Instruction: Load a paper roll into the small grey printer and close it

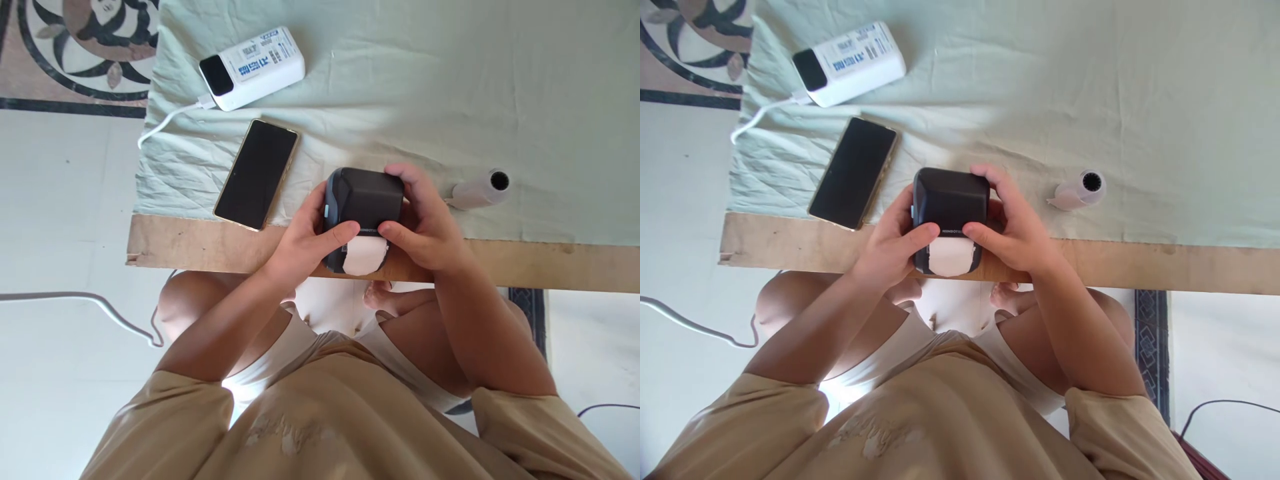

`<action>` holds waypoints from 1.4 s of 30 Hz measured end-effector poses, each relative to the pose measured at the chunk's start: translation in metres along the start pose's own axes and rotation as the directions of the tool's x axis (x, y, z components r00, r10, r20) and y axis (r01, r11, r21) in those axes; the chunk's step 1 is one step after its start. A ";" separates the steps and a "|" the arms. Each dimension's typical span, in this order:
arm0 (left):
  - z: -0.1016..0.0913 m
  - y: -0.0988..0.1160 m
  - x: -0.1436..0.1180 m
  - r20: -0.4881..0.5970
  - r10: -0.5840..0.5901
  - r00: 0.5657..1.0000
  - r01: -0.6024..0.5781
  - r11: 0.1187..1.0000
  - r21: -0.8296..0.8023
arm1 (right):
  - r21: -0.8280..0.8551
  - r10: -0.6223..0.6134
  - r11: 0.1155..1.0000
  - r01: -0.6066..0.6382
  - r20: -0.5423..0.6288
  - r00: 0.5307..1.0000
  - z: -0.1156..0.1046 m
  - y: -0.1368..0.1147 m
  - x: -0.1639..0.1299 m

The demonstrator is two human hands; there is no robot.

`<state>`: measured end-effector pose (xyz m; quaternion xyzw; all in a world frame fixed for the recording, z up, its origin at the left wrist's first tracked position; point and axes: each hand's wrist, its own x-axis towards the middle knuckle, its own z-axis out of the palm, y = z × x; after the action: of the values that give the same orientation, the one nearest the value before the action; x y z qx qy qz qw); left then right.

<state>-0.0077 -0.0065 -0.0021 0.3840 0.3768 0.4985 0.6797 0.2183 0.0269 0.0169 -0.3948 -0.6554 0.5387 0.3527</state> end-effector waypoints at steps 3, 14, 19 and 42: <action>-0.001 0.004 -0.001 0.045 -0.004 0.999 0.005 1.000 -0.029 | -0.037 -0.026 0.999 0.026 -0.001 1.000 0.000 0.003 0.000; 0.006 -0.002 0.009 -0.100 0.004 0.995 -0.019 0.989 -0.147 | -0.360 -0.281 0.905 0.227 -0.104 0.954 0.006 0.003 -0.006; 0.008 -0.003 0.005 -0.206 0.022 0.978 -0.049 0.990 -0.130 | -0.462 -0.259 0.862 0.209 -0.046 0.965 0.006 -0.024 -0.012; 0.010 0.013 -0.003 -0.120 -0.018 0.993 0.022 0.999 0.031 | -0.523 -0.372 0.844 0.120 -0.410 0.833 0.015 -0.056 -0.008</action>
<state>-0.0045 -0.0082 0.0144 0.3606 0.4288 0.5076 0.6546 0.2009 0.0071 0.0687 -0.5032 -0.7006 0.1888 0.4693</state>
